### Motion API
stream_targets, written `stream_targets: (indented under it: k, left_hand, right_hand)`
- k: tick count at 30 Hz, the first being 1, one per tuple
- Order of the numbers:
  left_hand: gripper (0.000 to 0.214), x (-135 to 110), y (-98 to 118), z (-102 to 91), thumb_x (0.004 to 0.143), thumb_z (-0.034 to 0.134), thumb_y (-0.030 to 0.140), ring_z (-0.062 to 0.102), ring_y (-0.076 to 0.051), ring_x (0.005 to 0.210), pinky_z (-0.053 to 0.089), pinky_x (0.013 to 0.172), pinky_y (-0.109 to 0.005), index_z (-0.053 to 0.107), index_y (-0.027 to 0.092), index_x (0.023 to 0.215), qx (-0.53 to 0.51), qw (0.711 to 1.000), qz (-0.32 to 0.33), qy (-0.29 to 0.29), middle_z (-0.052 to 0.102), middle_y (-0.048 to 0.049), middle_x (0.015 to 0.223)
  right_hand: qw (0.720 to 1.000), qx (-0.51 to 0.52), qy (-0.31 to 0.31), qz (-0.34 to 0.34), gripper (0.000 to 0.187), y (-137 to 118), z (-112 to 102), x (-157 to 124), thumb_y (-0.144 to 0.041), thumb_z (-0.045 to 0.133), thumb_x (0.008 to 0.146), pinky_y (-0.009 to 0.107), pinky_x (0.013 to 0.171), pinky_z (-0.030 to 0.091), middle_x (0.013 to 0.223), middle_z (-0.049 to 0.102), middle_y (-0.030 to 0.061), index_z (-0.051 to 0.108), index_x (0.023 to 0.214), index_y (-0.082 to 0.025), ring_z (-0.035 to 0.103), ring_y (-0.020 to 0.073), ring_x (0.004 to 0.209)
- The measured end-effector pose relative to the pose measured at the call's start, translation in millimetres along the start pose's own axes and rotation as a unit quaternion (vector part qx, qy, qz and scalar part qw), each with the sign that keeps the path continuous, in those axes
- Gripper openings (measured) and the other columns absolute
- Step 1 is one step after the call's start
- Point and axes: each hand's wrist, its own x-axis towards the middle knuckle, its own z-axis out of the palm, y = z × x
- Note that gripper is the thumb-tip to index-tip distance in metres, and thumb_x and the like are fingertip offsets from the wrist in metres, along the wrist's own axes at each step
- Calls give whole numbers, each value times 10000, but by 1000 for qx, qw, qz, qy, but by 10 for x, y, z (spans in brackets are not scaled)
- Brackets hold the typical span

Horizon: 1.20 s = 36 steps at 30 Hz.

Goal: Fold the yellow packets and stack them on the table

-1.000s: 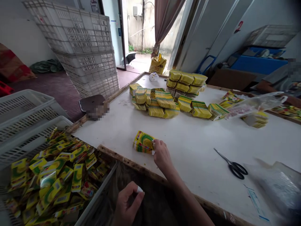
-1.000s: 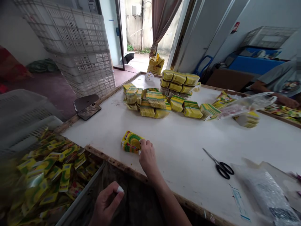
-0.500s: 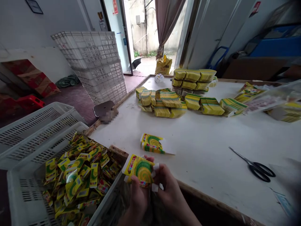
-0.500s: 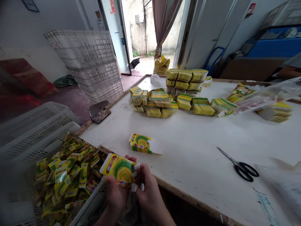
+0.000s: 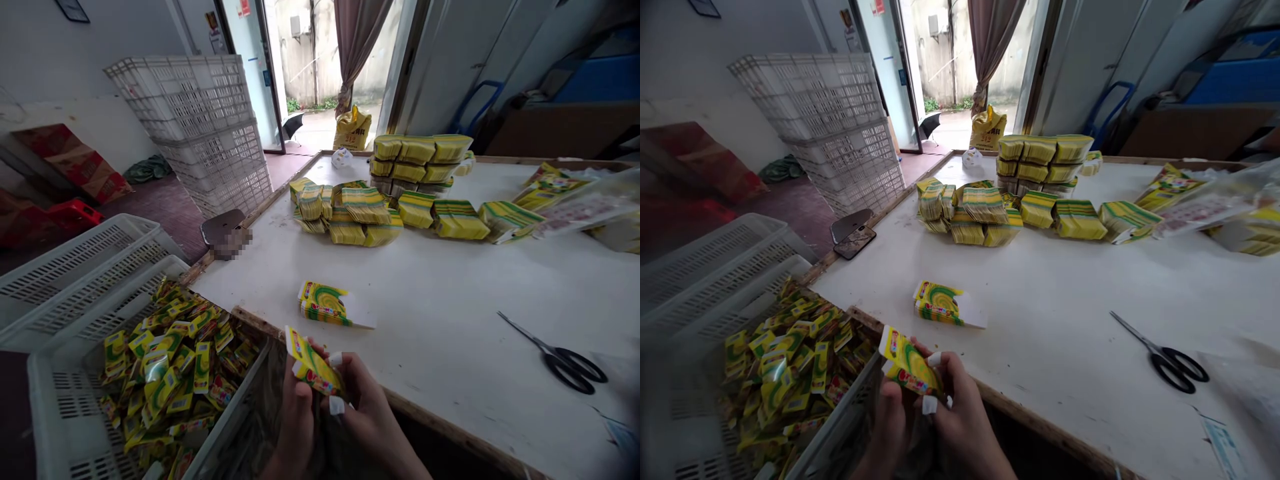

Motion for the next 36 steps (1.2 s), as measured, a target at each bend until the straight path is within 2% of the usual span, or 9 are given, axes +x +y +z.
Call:
stream_targets:
  k: [4, 14, 17, 20, 24, 27, 30, 33, 36]
  left_hand:
    - [320, 63, 122, 35, 664, 816, 396, 678, -186, 743, 544, 713, -268, 716, 182, 879, 25, 999, 8, 36, 739, -29, 807]
    - [235, 99, 265, -75, 759, 750, 347, 697, -239, 876, 549, 802, -317, 750, 180, 924, 37, 999, 21, -22, 765, -56, 887]
    - [449, 179, 507, -163, 772, 683, 541, 684, -288, 932, 544, 841, -394, 720, 176, 1031, 44, 994, 29, -99, 745, -108, 994]
    - [893, 231, 740, -223, 650, 550, 816, 616, -354, 1088, 497, 925, -468, 588, 177, 1273, 99, 979, 34, -177, 649, -172, 1225]
    - [991, 145, 703, -163, 451, 867, 571, 570, -377, 1166, 455, 987, -468, 537, 207, 1312, 343, 913, 43, -217, 617, -156, 1277]
    - [725, 42, 470, -78, 612, 819, 426, 645, -339, 1052, 516, 886, -437, 556, 203, 1251, 436, 880, 59, -180, 684, -137, 1152]
    - [677, -8, 276, -59, 652, 785, 409, 674, -335, 981, 540, 825, -426, 534, 175, 1236, 485, 857, 108, -139, 704, -147, 1081]
    - [674, -15, 194, -82, 683, 758, 380, 688, -334, 936, 553, 778, -414, 484, 158, 1257, 507, 830, 164, -164, 703, -158, 1054]
    - [643, -19, 188, -83, 739, 688, 270, 678, -323, 978, 557, 775, -401, 395, 182, 1304, 525, 797, 186, -234, 673, -161, 1118]
  right_hand:
    - [998, -31, 46, 17, 293, -25, -134, 17, -343, 738, 729, 216, 552, 371, 658, 468, -42, 481, 716, -202, 435, 129, 614]
    - [954, -267, 35, -135, 177, -313, -375, -77, -208, 505, 854, 227, 526, 409, 670, 564, 10, 626, 726, -200, 532, 142, 587]
    - [920, -338, 48, -195, 266, -401, -475, -107, -128, 435, 878, 247, 570, 466, 776, 632, 45, 681, 887, -230, 592, 166, 671]
    - [849, -448, 69, -270, 305, -436, -551, -129, -102, 480, 896, 324, 679, 487, 845, 672, 56, 705, 992, -285, 588, 207, 783]
    - [797, -517, -11, -313, 258, -392, -503, -190, -161, 589, 903, 448, 978, 393, 857, 686, 3, 685, 1041, -356, 580, 207, 852]
    - [827, -474, 60, -297, 438, -283, -434, -242, -233, 625, 884, 533, 1132, 209, 1183, 621, 43, 537, 1287, -378, 502, 271, 1171]
    - [898, -347, 193, -188, 717, -157, -415, -247, -400, 613, 875, 560, 1120, 256, 1455, 384, 149, 261, 1483, -257, 311, 338, 1372]
    - [975, -176, 129, -27, 637, -66, -398, -196, -570, 470, 912, 530, 1060, 371, 1364, 507, 178, 407, 1415, -184, 440, 341, 1300]
    - [997, 26, 13, 73, 619, -27, -347, -141, -636, 498, 876, 505, 1057, 381, 1239, 631, 138, 567, 1301, -191, 547, 320, 1201]
